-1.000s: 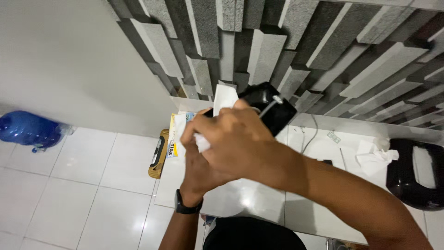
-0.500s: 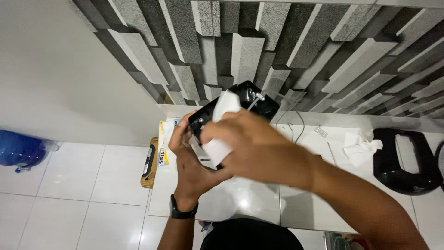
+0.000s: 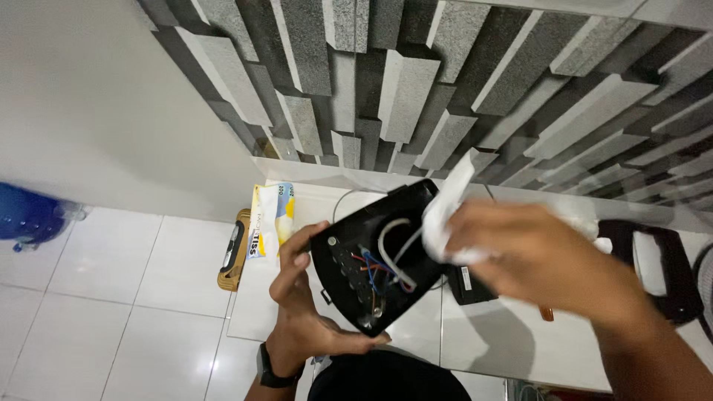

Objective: The person disassembles a black handheld appliance using a screwdriver, wipes the internal components with a tissue, and then reassembles the device by tightening screws.

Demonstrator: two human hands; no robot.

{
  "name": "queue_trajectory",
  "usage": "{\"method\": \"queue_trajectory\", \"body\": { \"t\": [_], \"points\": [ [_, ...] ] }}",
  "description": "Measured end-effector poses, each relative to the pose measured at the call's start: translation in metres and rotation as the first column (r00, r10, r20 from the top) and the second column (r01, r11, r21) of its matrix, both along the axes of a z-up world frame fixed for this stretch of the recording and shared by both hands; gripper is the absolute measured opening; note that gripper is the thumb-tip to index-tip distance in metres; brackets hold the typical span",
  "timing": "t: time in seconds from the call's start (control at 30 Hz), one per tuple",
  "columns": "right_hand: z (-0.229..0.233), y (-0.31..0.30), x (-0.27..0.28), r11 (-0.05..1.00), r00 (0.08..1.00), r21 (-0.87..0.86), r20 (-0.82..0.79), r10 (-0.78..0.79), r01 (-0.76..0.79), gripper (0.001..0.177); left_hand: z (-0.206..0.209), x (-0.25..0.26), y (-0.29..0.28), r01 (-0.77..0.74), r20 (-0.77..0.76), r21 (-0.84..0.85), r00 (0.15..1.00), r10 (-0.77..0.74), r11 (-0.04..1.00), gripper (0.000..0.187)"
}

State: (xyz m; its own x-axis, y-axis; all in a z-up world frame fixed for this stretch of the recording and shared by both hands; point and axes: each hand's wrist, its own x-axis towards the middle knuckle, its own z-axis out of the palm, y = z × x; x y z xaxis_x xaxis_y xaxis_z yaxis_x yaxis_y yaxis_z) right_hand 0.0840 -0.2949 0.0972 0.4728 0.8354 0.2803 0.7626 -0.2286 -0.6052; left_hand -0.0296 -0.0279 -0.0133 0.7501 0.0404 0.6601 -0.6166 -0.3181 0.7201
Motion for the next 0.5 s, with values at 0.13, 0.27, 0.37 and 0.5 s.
{"method": "queue_trajectory", "body": {
  "t": [0.13, 0.27, 0.37, 0.5],
  "points": [
    [-0.010, 0.012, -0.014, 0.976, 0.999, -0.220, 0.044, 0.009, 0.000, 0.021, 0.001, -0.005, -0.001, -0.015, -0.008, 0.057, 1.000, 0.016, 0.998, 0.126],
    [-0.001, 0.017, -0.013, 0.822, 0.980, -0.560, -0.200, -0.012, -0.104, 0.039, 0.001, -0.006, -0.002, -0.012, -0.019, 0.061, 1.000, 0.013, 0.998, 0.124],
    [0.008, 0.025, -0.010, 0.756, 0.977, -0.628, -0.204, 0.067, -0.184, 0.064, 0.002, -0.009, -0.005, -0.032, -0.022, 0.073, 0.999, 0.033, 0.997, 0.124],
    [0.004, 0.044, -0.009, 0.651, 0.961, -0.708, -0.227, 0.158, -0.274, 0.082, -0.001, -0.011, -0.008, -0.018, -0.034, 0.081, 0.999, 0.020, 0.997, 0.123]
  ]
}}
